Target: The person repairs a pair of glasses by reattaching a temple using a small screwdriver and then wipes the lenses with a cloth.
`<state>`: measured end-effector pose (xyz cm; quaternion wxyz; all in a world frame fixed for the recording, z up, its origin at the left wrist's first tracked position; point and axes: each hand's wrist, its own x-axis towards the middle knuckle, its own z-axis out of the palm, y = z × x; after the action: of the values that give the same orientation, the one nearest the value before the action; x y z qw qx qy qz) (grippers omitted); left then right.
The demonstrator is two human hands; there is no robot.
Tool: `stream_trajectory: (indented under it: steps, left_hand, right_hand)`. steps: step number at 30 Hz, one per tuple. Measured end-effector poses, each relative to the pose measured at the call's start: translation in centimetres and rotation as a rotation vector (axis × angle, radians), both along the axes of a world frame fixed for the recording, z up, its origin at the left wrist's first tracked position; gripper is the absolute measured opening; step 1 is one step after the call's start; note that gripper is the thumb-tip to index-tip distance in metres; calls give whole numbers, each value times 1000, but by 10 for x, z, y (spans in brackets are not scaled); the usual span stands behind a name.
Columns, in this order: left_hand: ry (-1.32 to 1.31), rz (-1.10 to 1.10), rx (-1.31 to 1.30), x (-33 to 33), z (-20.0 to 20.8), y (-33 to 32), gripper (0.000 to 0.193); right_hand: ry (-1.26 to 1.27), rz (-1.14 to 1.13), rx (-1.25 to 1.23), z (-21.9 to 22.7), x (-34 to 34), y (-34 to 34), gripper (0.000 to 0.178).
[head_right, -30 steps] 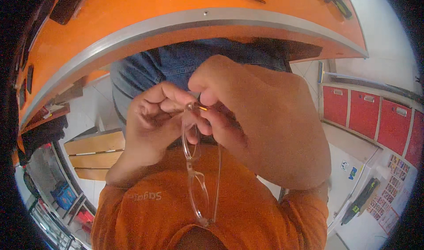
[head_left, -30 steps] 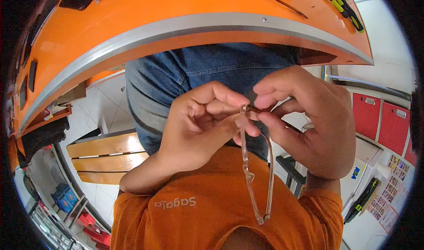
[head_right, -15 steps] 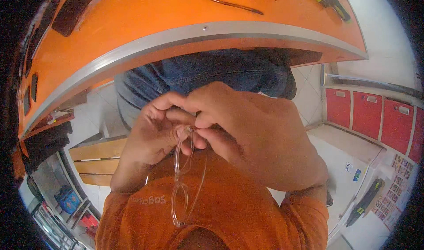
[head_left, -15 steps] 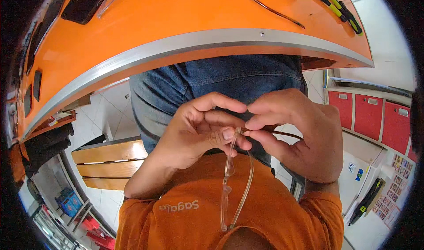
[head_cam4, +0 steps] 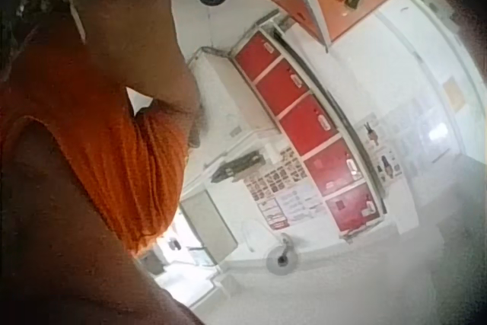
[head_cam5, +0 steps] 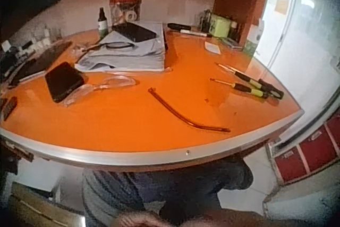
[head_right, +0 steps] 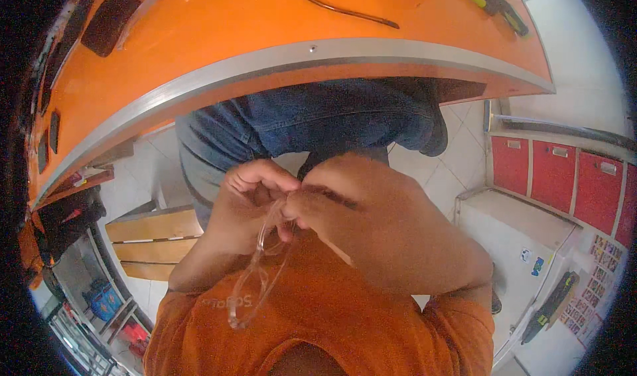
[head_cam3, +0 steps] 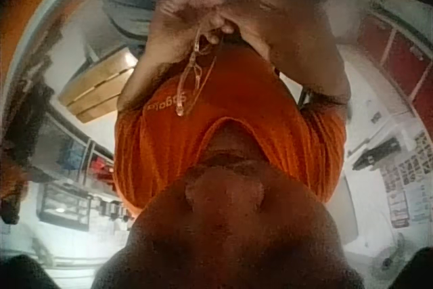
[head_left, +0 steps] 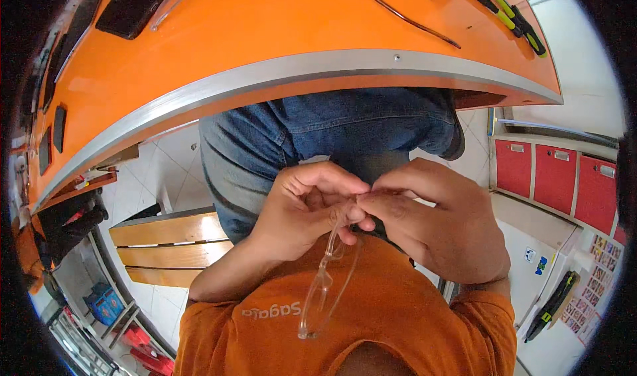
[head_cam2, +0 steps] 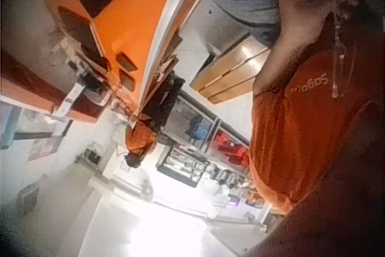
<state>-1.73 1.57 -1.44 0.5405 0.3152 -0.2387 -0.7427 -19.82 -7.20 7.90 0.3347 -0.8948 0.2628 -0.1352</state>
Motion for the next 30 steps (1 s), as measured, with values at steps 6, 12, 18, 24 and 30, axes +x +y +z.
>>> stream_trajectory:
  steps: [6,12,18,24,30]
  left_hand:
    - [-254,75,-78,-4,7,3,17]
    - [-343,117,-153,-4,4,4,20]
    - [-295,125,-237,-2,-1,0,21]
    - [-188,136,-110,-1,-3,1,18]
    - [-221,184,-50,7,-1,2,17]
  right_hand:
    - [88,-1,112,0,-8,0,13]
    - [79,88,107,3,-12,1,23]
    - [-35,178,193,3,-15,-1,30]
    - [-78,101,82,21,-9,-13,37]
    - [-181,-381,-495,48,-32,-75,26]
